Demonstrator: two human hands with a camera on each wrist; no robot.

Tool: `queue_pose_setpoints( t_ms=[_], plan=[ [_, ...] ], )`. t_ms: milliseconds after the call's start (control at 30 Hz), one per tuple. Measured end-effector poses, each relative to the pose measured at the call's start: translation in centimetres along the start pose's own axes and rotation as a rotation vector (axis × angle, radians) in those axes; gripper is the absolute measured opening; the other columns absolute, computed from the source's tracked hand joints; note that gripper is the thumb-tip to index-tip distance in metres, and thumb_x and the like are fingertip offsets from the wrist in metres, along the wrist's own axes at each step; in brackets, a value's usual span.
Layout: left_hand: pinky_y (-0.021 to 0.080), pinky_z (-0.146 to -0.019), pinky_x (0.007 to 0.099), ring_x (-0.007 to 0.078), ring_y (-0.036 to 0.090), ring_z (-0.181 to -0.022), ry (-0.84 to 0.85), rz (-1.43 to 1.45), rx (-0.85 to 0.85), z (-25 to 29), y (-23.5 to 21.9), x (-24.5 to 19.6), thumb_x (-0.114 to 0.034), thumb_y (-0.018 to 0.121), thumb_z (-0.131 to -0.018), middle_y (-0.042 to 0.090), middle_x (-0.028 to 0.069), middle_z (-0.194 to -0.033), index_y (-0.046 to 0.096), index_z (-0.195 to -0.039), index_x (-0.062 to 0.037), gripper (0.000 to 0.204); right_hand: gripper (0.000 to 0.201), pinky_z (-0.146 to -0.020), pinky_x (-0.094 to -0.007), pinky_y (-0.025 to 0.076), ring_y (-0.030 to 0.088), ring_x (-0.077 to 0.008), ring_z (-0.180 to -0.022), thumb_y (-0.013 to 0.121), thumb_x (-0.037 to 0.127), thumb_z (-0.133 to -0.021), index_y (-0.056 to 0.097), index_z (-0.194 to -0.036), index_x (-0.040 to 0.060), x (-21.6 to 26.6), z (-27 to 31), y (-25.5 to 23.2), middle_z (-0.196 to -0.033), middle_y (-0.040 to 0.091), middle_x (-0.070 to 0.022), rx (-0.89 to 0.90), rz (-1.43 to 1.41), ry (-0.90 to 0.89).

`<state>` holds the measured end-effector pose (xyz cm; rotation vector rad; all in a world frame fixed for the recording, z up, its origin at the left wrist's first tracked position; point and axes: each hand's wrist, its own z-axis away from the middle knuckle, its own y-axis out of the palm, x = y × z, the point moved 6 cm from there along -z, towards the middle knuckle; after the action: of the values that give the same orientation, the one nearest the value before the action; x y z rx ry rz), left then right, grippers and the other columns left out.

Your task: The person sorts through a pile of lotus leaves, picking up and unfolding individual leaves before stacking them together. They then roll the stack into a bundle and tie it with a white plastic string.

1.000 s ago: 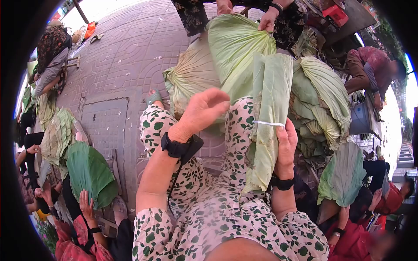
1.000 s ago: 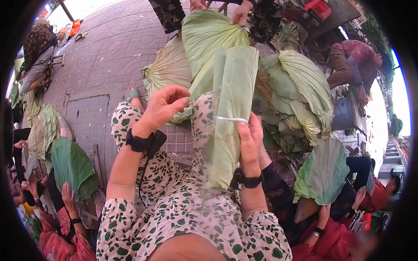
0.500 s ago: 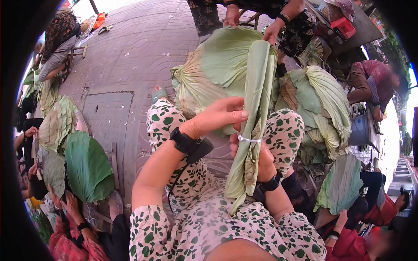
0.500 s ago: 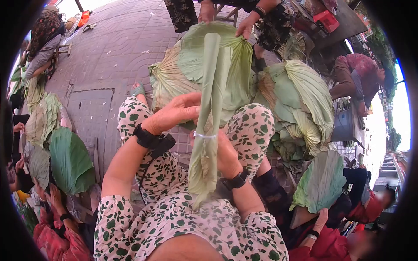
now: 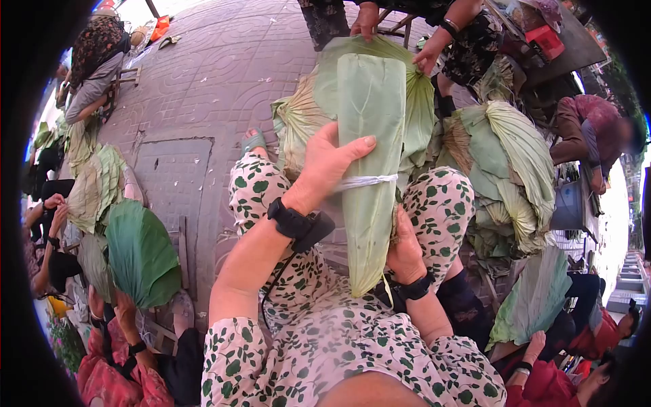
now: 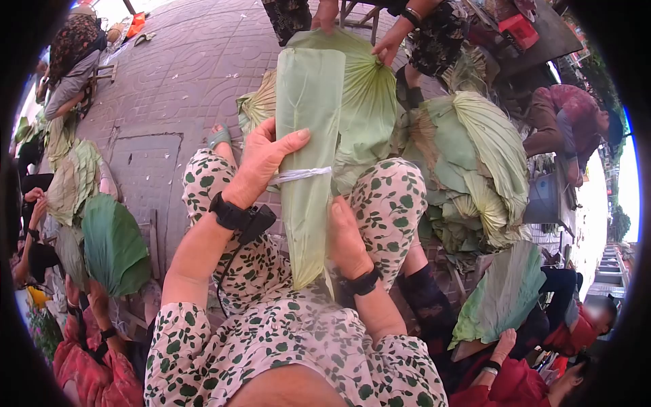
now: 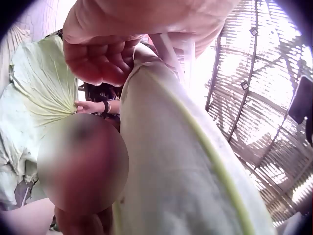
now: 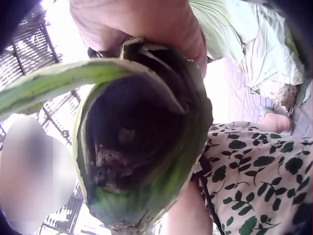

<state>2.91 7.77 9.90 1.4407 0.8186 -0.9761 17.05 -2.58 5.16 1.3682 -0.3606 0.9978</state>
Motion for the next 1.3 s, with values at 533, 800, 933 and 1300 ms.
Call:
queue_pose_setpoints(
  t_ms=[533,800,933,1300],
  plan=[
    [0.044,-0.077,0.0221,0.0075,0.055,-0.084,-0.157,-0.286,0.210,0.5,0.6,2.1,-0.029,0.065,-0.083,0.060,0.0002,-0.093,0.057,-0.110,0.0009,0.040,0.072,-0.098,-0.0322,0.035,0.047,-0.0188,-0.112,0.070,0.027,-0.075,0.033,-0.130,-0.0012,-0.4,-0.9,0.1,-0.122,0.047,-0.0093,-0.034,0.170,-0.091],
    [0.045,-0.070,0.0240,0.0100,0.055,-0.073,-0.257,-0.144,0.071,-0.3,-0.5,2.8,-0.033,0.057,-0.089,0.060,0.0021,-0.083,0.059,-0.096,-0.0042,0.030,0.067,-0.098,-0.0336,0.036,0.047,-0.0193,-0.112,0.066,0.027,-0.078,0.033,-0.130,0.0000,0.5,-0.8,0.3,-0.121,0.048,-0.0105,-0.101,0.165,-0.162],
    [0.045,-0.064,0.0268,0.0131,0.052,-0.066,-0.306,0.180,0.060,-0.6,-1.2,2.2,-0.037,0.048,-0.093,0.057,0.0029,-0.074,0.057,-0.086,-0.0073,0.032,0.063,-0.097,-0.0342,0.037,0.048,-0.0195,-0.110,0.063,0.024,-0.079,0.033,-0.129,0.0004,0.5,-0.5,0.4,-0.121,0.048,-0.0105,-0.100,0.150,-0.154],
    [0.040,-0.080,0.0391,0.0248,0.051,-0.083,-0.112,0.813,0.785,1.0,1.5,-2.4,-0.044,0.022,-0.098,0.047,0.0019,-0.061,0.057,-0.087,-0.0057,0.053,0.060,-0.097,-0.0336,0.037,0.048,-0.0186,-0.110,0.061,0.022,-0.079,0.035,-0.128,-0.0005,-0.1,-0.6,-0.1,-0.120,0.049,-0.0098,-0.155,0.160,-0.102]
  ],
)
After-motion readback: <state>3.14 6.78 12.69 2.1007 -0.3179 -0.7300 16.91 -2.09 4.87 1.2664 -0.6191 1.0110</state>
